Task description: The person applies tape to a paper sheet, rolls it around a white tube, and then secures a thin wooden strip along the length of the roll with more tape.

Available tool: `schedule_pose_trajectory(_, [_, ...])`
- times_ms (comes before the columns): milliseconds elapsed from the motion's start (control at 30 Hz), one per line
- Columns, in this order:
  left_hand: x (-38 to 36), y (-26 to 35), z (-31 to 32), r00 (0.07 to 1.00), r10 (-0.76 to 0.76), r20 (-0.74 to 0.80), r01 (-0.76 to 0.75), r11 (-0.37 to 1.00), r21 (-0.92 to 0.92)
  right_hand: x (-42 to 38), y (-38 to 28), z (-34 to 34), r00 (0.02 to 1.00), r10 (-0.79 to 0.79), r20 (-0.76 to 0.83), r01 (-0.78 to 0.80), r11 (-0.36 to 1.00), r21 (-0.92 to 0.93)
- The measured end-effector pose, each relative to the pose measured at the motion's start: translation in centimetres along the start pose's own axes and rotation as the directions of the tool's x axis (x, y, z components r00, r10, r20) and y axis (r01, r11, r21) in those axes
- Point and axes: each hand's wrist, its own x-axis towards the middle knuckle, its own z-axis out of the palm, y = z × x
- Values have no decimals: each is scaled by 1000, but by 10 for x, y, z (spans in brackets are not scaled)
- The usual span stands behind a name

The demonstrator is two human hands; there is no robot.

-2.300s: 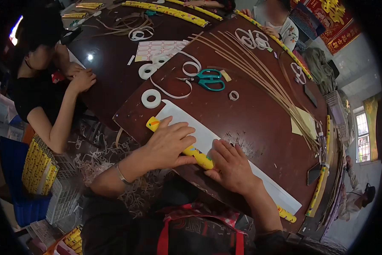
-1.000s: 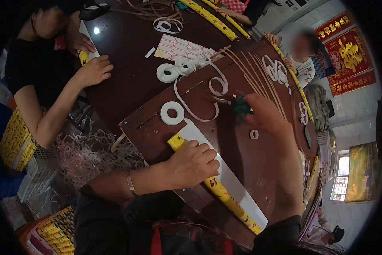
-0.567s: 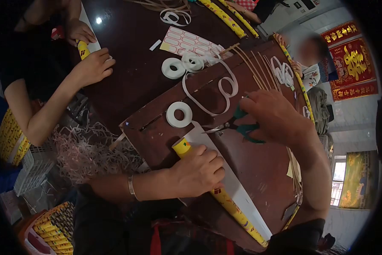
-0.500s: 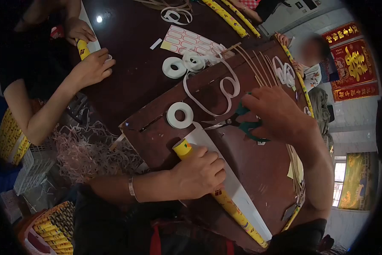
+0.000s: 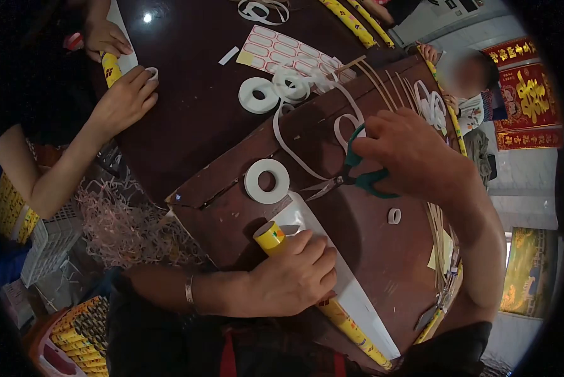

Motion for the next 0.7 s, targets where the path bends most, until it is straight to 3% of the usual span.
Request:
schedule_pose_trajectory(233, [-2, -1, -3, 1000, -6, 6, 6, 1000, -7, 7, -3, -5, 998, -41, 48, 43, 998, -42])
schedule_pose_trajectory(633, [-2, 1, -2, 999, -17, 42, 17, 1000, 17, 20, 14, 9, 977, -182, -115, 186, 982, 25])
schedule_pose_trajectory(700, [-2, 1, 1, 1000, -4, -10, 5, 1000, 30, 23, 16, 10, 962, -228, -152, 230, 973, -3])
